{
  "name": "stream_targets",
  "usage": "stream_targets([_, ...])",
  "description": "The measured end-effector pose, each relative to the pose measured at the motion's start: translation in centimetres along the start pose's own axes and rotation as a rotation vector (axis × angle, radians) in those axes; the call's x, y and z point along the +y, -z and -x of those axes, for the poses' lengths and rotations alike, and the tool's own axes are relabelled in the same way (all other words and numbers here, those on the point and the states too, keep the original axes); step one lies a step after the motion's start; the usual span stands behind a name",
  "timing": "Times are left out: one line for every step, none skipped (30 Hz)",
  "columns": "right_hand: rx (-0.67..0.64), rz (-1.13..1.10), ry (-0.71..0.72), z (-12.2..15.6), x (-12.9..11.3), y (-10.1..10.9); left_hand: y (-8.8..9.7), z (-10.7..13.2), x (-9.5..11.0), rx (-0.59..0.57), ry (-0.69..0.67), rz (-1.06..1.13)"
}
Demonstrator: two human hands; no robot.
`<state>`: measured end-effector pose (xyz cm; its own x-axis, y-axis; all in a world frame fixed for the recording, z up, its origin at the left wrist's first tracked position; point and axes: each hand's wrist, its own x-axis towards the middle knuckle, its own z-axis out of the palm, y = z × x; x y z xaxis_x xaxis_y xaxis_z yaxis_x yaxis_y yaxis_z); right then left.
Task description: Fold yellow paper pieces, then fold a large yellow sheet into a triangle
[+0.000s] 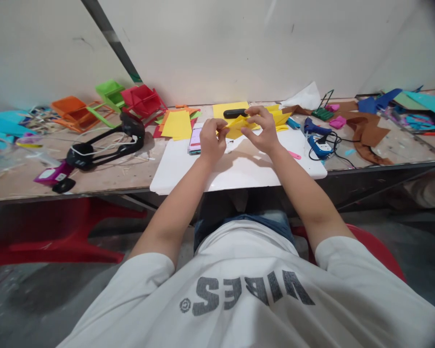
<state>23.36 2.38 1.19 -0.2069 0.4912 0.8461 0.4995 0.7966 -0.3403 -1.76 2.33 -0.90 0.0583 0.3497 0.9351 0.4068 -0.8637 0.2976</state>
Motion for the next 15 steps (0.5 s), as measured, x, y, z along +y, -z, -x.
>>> stream_targets([0.011, 0.007, -0.008, -0.1, -0.4, 0.0, 0.0, 0.0, 0.3, -0.020, 0.003, 0.004])
stream_targets([0.018, 0.008, -0.017, -0.1, -0.8, 0.0, 0.0, 0.0, 0.6, -0.045, 0.005, 0.006])
stream_targets([0.019, 0.005, -0.025, -0.2, -1.4, 0.0, -0.1, 0.1, 0.9, -0.071, 0.007, 0.008])
stream_targets([0.014, 0.000, -0.036, -0.3, -2.0, 0.0, -0.1, 0.1, 1.2, -0.095, 0.011, 0.009])
stream_targets([0.004, -0.005, -0.049, -0.3, -2.5, 0.0, -0.1, 0.1, 1.4, -0.117, 0.015, 0.010])
stream_targets([-0.011, -0.008, -0.063, -0.3, -3.0, 0.0, -0.2, 0.1, 1.5, -0.134, 0.020, 0.009])
stream_targets([-0.030, -0.010, -0.075, -0.3, -3.4, 0.0, -0.2, 0.1, 1.6, -0.146, 0.024, 0.007])
stream_targets([-0.049, -0.008, -0.084, -0.3, -3.7, 0.0, -0.2, 0.1, 1.7, -0.155, 0.028, 0.001])
stream_targets([-0.067, -0.001, -0.088, -0.3, -3.8, 0.0, -0.2, 0.2, 1.7, -0.161, 0.029, -0.006])
stream_targets([-0.080, 0.008, -0.086, -0.3, -3.9, 0.0, -0.2, 0.2, 1.7, -0.166, 0.024, -0.013])
stream_targets([-0.087, 0.018, -0.080, -0.3, -3.8, -0.1, -0.2, 0.2, 1.7, -0.167, 0.011, -0.018])
stream_targets([-0.091, 0.028, -0.072, -0.3, -3.7, -0.1, -0.2, 0.2, 1.6, -0.165, -0.009, -0.019])
stream_targets([-0.093, 0.037, -0.061, -0.3, -3.5, -0.1, -0.2, 0.2, 1.6, -0.164, -0.030, -0.020])
stream_targets([-0.097, 0.044, -0.049, -0.3, -3.3, 0.0, -0.2, 0.2, 1.5, -0.165, -0.045, -0.021])
stream_targets([-0.105, 0.049, -0.038, -0.3, -3.1, 0.0, -0.2, 0.1, 1.5, -0.171, -0.049, -0.023])
